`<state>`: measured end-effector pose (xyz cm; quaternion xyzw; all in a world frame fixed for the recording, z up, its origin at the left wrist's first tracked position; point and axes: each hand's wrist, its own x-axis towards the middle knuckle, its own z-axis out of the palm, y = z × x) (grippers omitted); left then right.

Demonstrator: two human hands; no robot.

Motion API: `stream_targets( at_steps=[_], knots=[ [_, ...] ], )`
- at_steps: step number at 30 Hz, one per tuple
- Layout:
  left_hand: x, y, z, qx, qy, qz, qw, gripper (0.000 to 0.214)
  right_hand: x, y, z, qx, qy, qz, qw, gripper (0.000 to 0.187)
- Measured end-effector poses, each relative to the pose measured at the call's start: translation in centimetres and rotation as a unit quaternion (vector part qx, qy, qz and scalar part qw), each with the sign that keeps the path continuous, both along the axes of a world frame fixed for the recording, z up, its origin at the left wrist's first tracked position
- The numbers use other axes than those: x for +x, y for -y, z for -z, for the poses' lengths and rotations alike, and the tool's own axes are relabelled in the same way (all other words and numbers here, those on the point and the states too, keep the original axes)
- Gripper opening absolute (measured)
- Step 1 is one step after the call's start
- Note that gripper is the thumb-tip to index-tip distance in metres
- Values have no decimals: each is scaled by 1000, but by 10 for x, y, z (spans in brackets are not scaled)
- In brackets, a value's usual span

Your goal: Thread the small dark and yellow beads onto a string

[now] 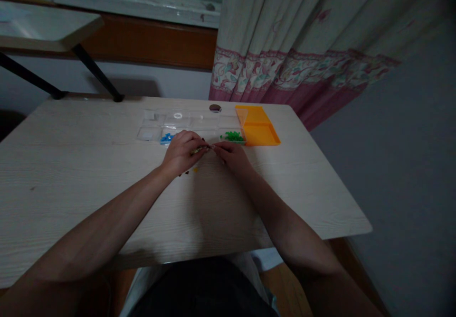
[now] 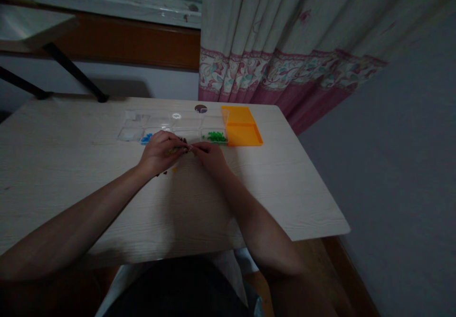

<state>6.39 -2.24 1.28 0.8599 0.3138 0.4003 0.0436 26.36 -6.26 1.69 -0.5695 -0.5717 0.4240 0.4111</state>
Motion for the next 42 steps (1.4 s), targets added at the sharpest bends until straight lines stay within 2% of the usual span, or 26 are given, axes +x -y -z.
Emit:
stream_targets(
  at_steps=[15,21,24,28,31,35,42],
  knots=[
    [0,-3,1,-29,60,-8,998,15,-1,0,2,23,-7,-39,999,38],
    [0,-4,-1,-34,87,-26,995,12,0,-1,5,37,4,-44,998,35],
    [-1,-6,0,-28,109,-55,992,12,-1,0,4,42,19,-41,998,34],
    [-2,-6,1,-33,89,-101,990,13,-2,0,4,56,67,-36,996,30],
    [-3,-6,2,-43,71,-113,990,11,-3,2,4,80,122,-29,989,26],
    [-3,-7,2,-40,69,-123,989,10,-10,7,1,119,224,-47,966,23],
    [-2,-7,3,-49,61,-156,985,11,-25,15,-3,121,347,-52,929,29]
  ],
)
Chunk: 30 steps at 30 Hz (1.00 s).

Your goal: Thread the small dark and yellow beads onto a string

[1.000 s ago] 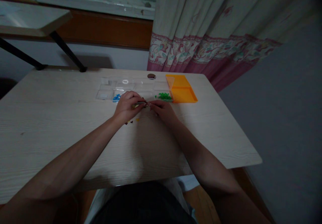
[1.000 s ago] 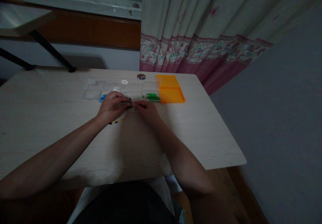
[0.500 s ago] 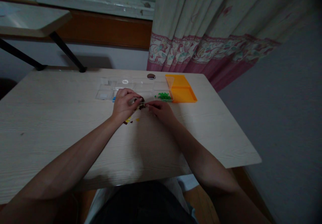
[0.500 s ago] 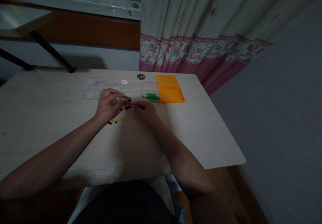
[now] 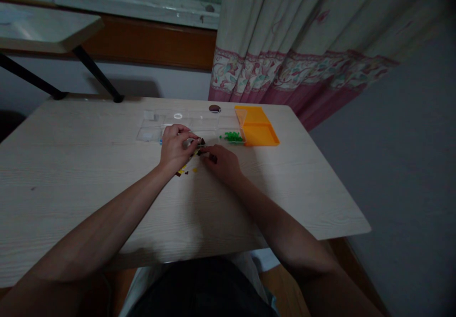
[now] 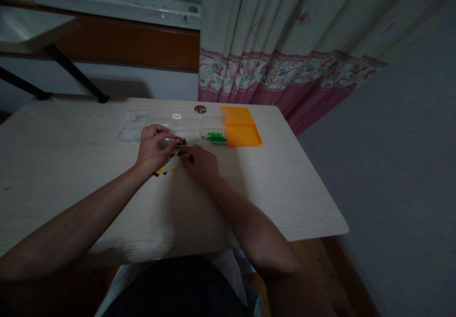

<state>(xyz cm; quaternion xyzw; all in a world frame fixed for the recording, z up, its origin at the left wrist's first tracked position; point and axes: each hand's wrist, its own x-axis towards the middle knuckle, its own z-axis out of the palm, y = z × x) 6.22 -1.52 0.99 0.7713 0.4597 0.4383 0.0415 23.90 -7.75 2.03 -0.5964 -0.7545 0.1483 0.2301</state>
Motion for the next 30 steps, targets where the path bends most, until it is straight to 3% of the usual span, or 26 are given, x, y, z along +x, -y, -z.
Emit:
stream_targets(
  at_steps=[6,30],
  knots=[
    [0,-1,2,-1,1,2,1000,10,-3,0,0,6,39,0,999,28],
    [0,-1,1,-11,-5,4,1000,9,4,-8,-1,-24,7,-4,1000,19]
  ],
)
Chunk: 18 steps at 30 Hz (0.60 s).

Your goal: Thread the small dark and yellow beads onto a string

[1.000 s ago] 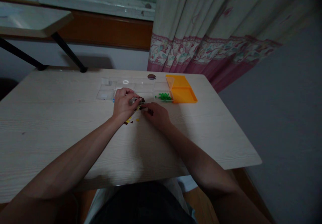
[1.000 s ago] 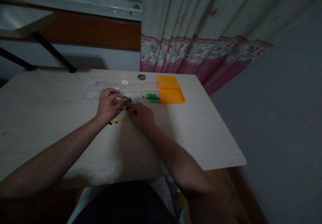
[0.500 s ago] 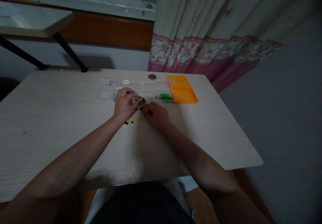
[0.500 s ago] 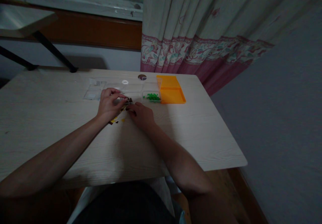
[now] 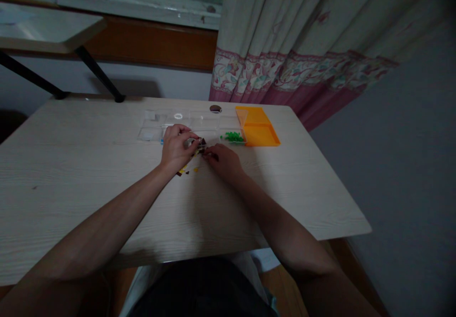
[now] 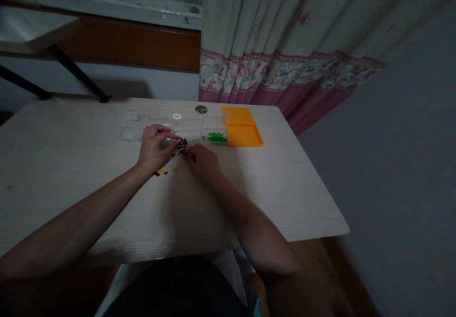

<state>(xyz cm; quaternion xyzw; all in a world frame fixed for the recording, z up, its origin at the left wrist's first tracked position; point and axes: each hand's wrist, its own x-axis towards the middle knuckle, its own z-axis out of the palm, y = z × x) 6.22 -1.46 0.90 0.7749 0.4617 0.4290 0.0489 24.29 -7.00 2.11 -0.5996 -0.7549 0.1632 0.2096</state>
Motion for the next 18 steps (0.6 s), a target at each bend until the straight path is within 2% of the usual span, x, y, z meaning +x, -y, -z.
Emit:
stream_targets(
  at_steps=[7,11,14,18],
  knots=[
    [-1,-2,3,2,2,-10,1000,9,5,-3,2,22,-37,0,999,16],
    [-2,-1,3,-2,8,-16,1000,8,9,-6,4,25,-95,8,995,14],
    [-2,0,2,-10,7,-17,1000,10,14,-9,5,7,-185,51,981,17],
    [-2,0,2,-16,8,-19,1000,11,20,-11,2,-65,-298,95,948,29]
  ],
)
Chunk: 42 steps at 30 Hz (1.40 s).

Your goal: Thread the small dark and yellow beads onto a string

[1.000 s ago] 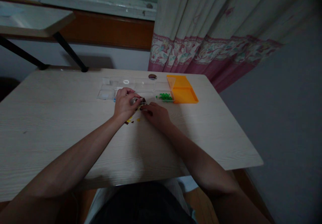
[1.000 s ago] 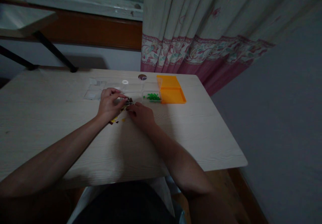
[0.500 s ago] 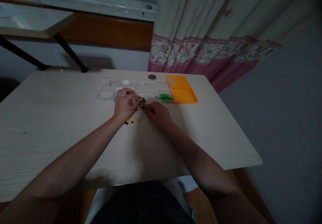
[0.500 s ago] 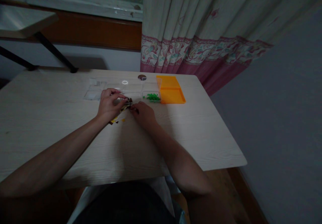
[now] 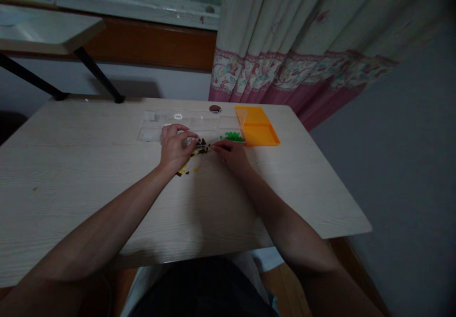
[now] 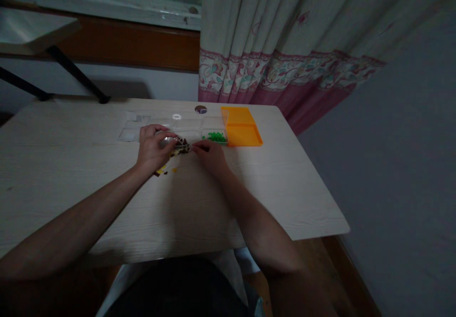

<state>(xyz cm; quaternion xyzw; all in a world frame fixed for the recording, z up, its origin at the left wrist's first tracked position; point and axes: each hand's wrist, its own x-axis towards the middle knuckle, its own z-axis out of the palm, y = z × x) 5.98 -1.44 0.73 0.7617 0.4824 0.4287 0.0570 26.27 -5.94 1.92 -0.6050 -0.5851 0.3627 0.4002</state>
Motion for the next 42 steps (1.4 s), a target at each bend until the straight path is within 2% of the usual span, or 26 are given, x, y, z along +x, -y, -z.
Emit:
stream_targets(
  at_steps=[4,11,17,25,32,42],
  knots=[
    [0,0,1,10,-1,0,1000,13,3,-1,-2,-38,-87,5,995,34],
    [-1,0,2,22,-5,-3,1000,15,5,-4,-1,-44,-143,3,989,34],
    [1,3,-3,36,-16,21,999,14,6,-4,0,-45,-150,2,988,35],
    [5,12,-9,58,-59,124,989,20,6,-3,-2,-42,-127,-30,991,35],
    [4,12,-8,61,-76,127,987,24,8,-3,1,-47,-109,-60,991,36],
    [4,12,-10,65,-74,157,983,16,6,-1,-2,-49,-103,-83,990,36]
  ],
)
